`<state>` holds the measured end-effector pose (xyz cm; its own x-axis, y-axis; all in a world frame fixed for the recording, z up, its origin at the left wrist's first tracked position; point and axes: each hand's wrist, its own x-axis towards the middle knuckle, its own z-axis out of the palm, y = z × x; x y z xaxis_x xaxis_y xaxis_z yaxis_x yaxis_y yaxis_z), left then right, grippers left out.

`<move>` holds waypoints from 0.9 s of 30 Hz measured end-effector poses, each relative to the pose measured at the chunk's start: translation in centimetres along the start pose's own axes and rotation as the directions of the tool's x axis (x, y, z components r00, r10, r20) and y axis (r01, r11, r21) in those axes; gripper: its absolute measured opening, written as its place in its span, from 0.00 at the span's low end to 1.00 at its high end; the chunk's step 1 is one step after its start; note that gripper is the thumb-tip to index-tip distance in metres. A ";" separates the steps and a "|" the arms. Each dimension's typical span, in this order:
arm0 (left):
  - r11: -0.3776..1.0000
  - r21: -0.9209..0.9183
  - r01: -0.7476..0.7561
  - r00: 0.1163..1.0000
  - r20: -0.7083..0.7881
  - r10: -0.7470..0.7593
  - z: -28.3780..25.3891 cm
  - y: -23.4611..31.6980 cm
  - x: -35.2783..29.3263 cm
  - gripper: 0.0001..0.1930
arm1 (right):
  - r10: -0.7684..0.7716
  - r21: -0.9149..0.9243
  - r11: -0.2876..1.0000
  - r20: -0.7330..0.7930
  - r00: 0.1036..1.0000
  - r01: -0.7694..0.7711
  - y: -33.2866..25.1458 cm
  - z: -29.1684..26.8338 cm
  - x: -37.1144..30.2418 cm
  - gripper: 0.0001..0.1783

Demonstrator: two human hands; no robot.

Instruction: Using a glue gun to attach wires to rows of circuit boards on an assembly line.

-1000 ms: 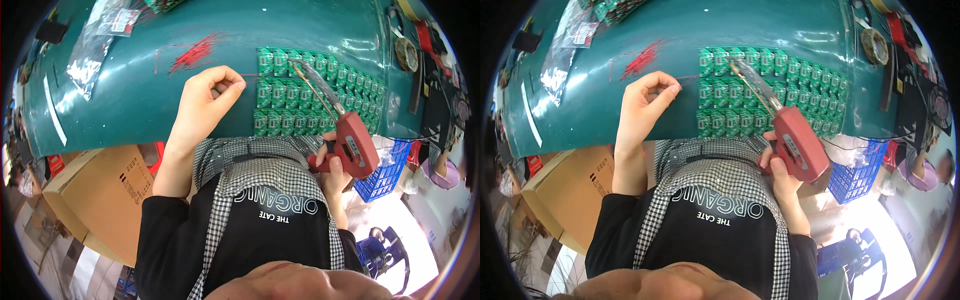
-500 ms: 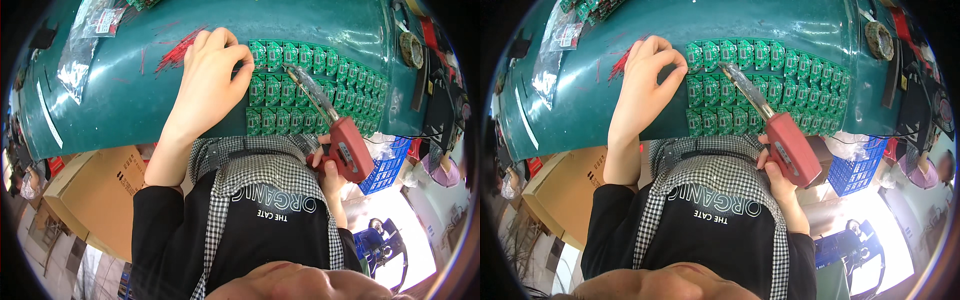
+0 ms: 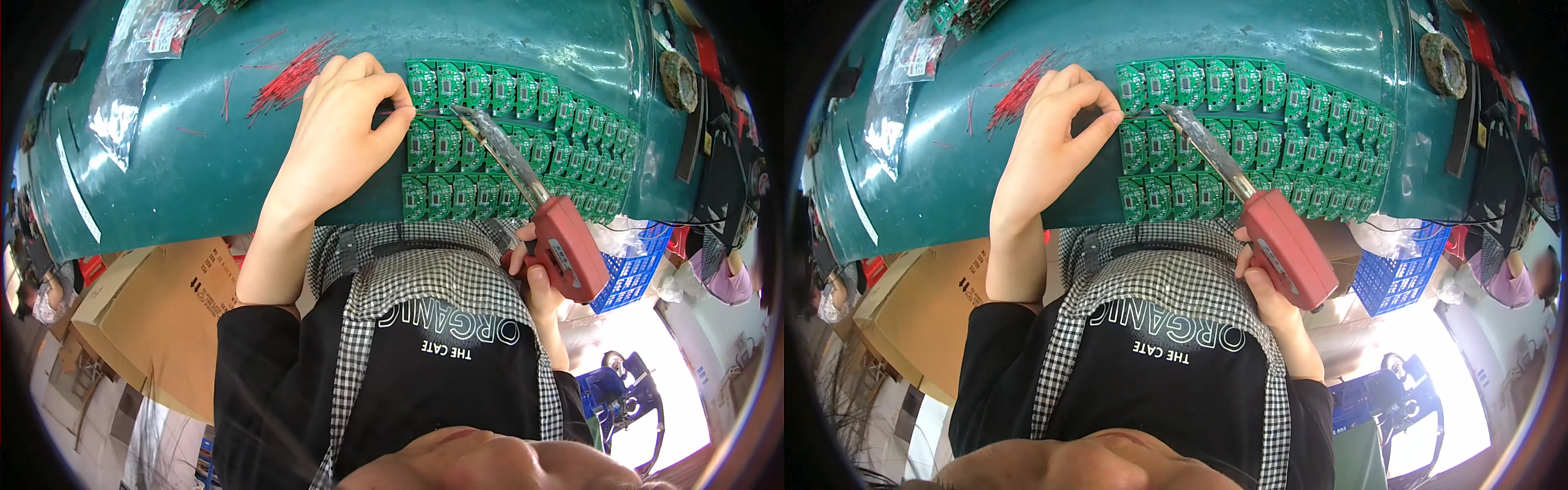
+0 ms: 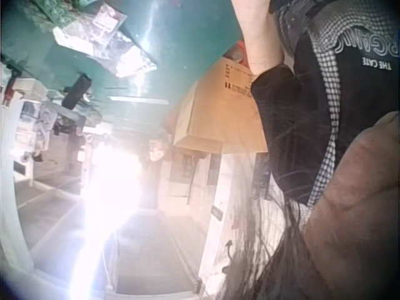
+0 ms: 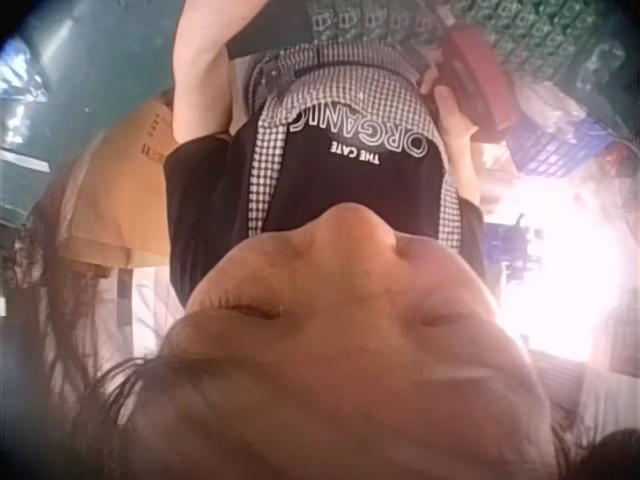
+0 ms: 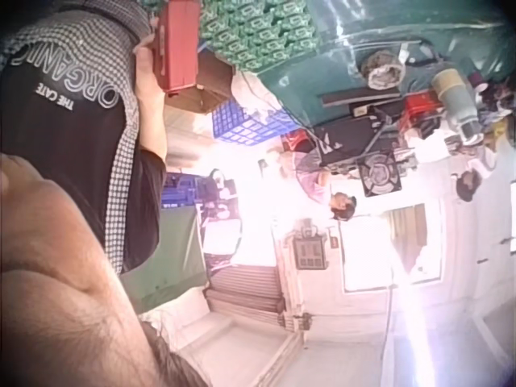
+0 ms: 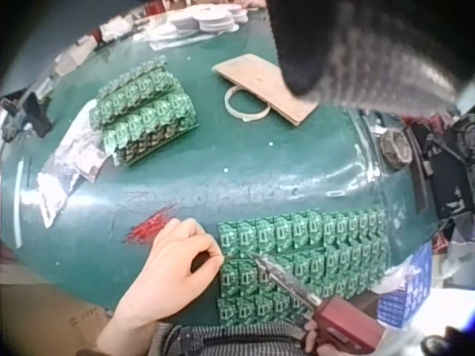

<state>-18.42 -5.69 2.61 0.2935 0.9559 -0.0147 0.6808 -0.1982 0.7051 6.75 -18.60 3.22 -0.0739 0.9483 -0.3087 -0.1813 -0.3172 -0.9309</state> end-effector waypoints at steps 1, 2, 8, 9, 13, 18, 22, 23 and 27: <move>1.000 0.002 -0.001 1.000 0.004 0.001 -0.1 0.0 0.0 0.03 | 0.000 -0.001 1.000 0.001 1.000 0.000 -0.1 0.0 0.0 0.32; 1.000 0.001 0.000 1.000 0.003 0.000 -0.1 0.0 0.0 0.03 | -0.005 -0.012 1.000 0.016 1.000 0.005 -0.1 0.0 0.1 0.31; 1.000 0.017 -0.020 1.000 0.003 0.020 0.0 -0.1 0.0 0.04 | 0.027 -0.038 0.999 0.036 0.999 -0.025 -0.1 -0.1 0.1 0.29; 0.999 0.024 -0.024 1.000 0.000 0.024 0.0 -0.1 0.0 0.04 | 0.042 -0.051 0.998 0.041 0.998 -0.040 -0.1 -0.1 0.1 0.29; 0.999 0.029 -0.025 1.000 -0.005 0.025 0.0 -0.1 0.0 0.04 | 0.038 -0.042 0.999 0.087 0.996 -0.034 0.6 -0.9 -0.2 0.31; 0.999 0.029 -0.024 1.000 -0.009 0.024 0.2 0.1 0.2 0.04 | 0.030 -0.058 0.998 -0.042 0.999 -0.033 1.3 -1.3 -0.5 0.39; 0.999 0.034 -0.024 1.000 -0.019 0.024 0.1 0.0 0.1 0.04 | -0.020 -0.145 0.989 -0.060 0.998 0.011 1.1 -1.0 -0.4 0.38; 0.999 0.033 -0.022 0.999 -0.023 0.022 0.0 -0.1 -0.1 0.04 | 0.029 -0.145 0.989 -0.005 1.000 -0.030 0.6 -0.8 -0.2 0.37; 0.999 0.043 -0.021 1.000 -0.023 0.022 0.1 0.1 0.1 0.04 | 0.009 -0.060 0.998 0.034 0.999 -0.006 0.2 -0.5 0.0 0.36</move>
<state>-18.32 -5.63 2.61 0.2929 0.9560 0.0165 0.7026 -0.2268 0.6745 7.23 -18.68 2.91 -0.1090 0.9445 -0.3098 -0.1212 -0.3220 -0.9390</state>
